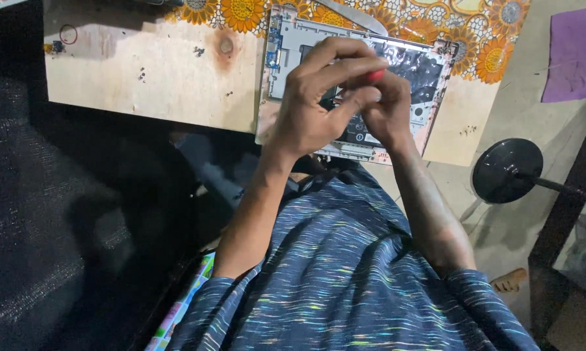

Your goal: Using a screwdriver to remove screws from a laptop battery during disassembly.

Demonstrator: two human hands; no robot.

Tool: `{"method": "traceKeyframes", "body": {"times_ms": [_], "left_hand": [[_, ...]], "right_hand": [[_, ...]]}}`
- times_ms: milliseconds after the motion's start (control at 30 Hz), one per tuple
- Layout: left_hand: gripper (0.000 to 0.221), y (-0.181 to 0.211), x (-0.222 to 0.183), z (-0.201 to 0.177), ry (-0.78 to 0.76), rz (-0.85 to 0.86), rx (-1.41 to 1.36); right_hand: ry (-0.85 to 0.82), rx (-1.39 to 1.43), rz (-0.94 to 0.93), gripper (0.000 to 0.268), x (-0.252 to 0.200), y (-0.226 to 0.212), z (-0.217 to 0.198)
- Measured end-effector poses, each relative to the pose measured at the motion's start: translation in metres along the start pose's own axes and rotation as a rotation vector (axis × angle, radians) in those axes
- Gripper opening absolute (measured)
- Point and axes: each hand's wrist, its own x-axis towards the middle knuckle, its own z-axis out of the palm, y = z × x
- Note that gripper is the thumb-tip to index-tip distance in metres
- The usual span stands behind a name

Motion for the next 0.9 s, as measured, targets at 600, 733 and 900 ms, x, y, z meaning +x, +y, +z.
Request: {"method": "traceKeyframes", "body": {"times_ms": [600,733,900], "left_hand": [[0.017,0.005,0.005,-0.007,0.052,0.015,-0.007],[0.025,0.003,0.004,-0.004,0.039,0.001,-0.022],[0.023,0.004,0.004,-0.007,0.012,-0.013,-0.047]], "right_hand": [[-0.126,0.067,0.017,0.027,0.005,-0.004,-0.002],[-0.025,0.006,-0.071,0.01,0.003,0.007,0.004],[-0.114,0.043,0.016,0.026,0.003,0.0,-0.008]]}}
